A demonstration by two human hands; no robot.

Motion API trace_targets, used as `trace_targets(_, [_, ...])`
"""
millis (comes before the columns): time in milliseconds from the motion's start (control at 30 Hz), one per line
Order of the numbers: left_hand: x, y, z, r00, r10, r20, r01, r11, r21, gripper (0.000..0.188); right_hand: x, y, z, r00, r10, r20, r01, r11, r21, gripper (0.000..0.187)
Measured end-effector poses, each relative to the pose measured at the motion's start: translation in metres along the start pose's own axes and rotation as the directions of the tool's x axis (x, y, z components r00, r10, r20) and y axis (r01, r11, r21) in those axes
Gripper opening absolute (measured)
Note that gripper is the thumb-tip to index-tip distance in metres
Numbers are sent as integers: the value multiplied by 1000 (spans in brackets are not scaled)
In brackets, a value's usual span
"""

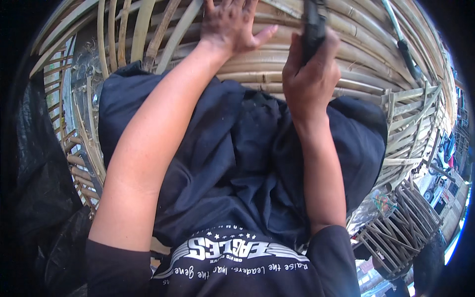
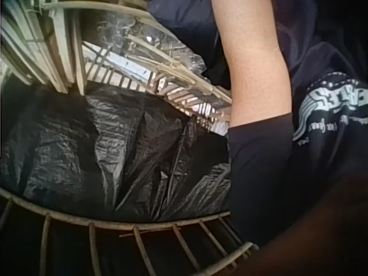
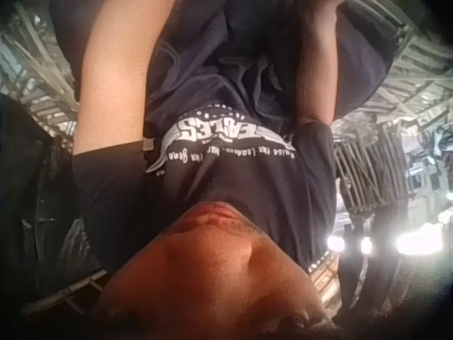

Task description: The person constructs a bamboo structure by aligning and hammering thin bamboo slats into a frame using a small hammer, and then uses a knife to trim or shape a bamboo piece.

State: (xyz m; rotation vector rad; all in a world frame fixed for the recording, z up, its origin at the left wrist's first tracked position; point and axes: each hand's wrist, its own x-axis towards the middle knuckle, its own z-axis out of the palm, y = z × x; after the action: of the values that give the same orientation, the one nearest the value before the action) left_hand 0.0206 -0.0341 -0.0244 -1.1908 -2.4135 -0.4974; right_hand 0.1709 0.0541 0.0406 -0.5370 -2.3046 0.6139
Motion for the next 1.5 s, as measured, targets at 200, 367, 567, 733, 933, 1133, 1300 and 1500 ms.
trace_targets(200, [0,1,-2,1000,4,-6,-4,1000,-3,109,-1,-1,-5,992,-108,66,113,990,-83,32])
trace_targets(367, [-1,-3,2,1000,7,-30,-10,997,-81,110,2,19,8,946,-22,324,116,955,-272,34])
trace_targets(567, [-1,-1,2,1000,-8,-6,8,1000,-7,106,-12,11,10,996,-81,28,80,996,38,30])
trace_targets(733, [-2,-2,0,1000,-13,-6,13,1000,-18,105,-7,10,1,1000,-8,1,7,997,81,30])
trace_targets(933, [-3,0,-2,1000,-14,-23,14,1000,-24,106,-8,21,13,920,327,215,-389,828,404,24])
trace_targets(1133, [-1,-2,-4,1000,4,-22,-4,1000,-13,106,-12,17,17,837,436,330,-544,603,583,23])
trace_targets(1300, [-1,-1,-6,999,9,-39,-9,1000,4,105,-15,8,23,795,427,432,-607,563,561,21])
trace_targets(1500, [-2,0,-5,998,16,-54,-16,1000,6,104,-13,11,21,790,410,455,-613,524,592,22])
